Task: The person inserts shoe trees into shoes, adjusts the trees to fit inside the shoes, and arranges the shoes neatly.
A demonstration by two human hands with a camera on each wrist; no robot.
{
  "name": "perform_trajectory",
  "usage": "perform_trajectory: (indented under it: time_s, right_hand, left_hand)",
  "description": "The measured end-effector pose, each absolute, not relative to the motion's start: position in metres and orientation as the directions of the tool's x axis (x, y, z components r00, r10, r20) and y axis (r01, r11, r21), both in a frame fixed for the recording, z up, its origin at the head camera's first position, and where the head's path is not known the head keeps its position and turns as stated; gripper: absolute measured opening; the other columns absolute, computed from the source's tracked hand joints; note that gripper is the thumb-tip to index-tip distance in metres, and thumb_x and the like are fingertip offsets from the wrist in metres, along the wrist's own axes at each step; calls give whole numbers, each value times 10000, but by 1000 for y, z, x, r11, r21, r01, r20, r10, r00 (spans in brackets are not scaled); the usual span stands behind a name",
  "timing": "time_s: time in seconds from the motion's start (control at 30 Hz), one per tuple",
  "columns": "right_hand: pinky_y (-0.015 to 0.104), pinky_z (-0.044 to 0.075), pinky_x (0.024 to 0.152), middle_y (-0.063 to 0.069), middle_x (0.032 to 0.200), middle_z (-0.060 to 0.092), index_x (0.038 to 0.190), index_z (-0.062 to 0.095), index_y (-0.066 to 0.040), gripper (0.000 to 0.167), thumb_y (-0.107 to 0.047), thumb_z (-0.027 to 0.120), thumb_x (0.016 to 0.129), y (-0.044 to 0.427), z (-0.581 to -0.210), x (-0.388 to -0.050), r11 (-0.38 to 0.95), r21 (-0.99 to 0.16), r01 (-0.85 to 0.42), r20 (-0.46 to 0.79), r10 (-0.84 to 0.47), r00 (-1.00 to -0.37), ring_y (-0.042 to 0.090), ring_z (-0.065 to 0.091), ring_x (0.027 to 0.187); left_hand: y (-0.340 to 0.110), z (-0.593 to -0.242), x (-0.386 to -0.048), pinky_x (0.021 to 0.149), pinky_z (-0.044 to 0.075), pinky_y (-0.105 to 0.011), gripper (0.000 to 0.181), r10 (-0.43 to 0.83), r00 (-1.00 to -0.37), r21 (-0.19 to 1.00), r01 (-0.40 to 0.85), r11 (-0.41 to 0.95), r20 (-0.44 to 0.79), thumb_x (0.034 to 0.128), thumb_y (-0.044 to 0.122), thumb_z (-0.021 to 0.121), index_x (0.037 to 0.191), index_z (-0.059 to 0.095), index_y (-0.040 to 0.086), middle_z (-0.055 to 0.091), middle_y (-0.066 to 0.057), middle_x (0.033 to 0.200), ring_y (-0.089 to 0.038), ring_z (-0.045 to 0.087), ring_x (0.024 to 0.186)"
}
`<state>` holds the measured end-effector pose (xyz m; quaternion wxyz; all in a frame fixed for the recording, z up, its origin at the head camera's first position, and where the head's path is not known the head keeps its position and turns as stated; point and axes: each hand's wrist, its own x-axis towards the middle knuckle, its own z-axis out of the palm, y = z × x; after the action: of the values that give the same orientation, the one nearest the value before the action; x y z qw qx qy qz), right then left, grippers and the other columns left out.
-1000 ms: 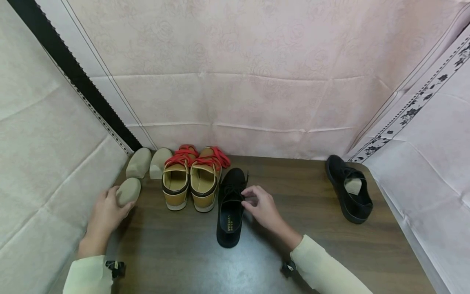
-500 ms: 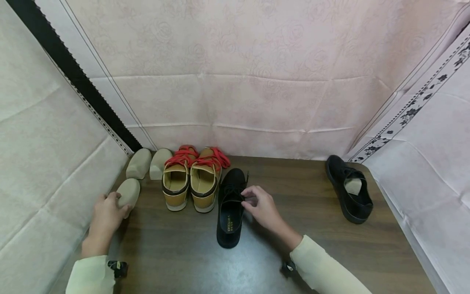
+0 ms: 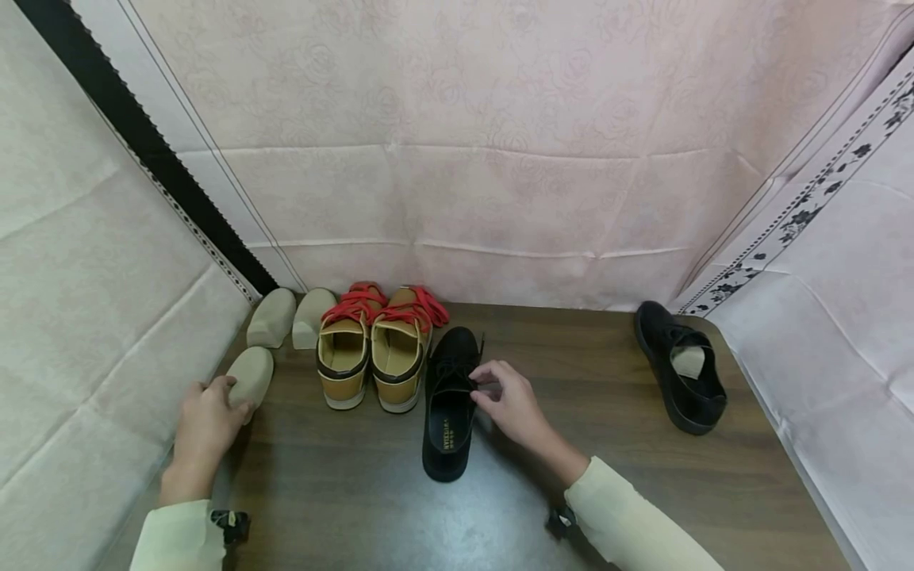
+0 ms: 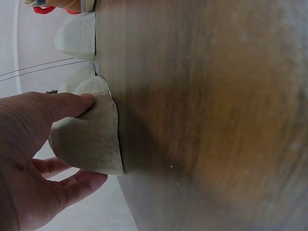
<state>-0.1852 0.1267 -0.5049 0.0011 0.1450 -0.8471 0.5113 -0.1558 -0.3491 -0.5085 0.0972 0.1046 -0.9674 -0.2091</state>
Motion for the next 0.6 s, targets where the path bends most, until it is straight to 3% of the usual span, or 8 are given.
perform_trajectory:
  time_s: [0.6]
  right_hand:
    - [257, 591, 886, -7, 1150, 637, 1128, 674, -193, 279, -33, 765, 918, 128, -505, -185, 441, -863, -245, 145, -247, -958, 177, 667, 1096]
  left_hand:
    - [-347, -508, -150, 803, 466, -674, 455, -296, -927, 443, -170, 880, 231, 854, 122, 797, 1242, 650, -64, 562, -379, 1099, -593, 563, 946]
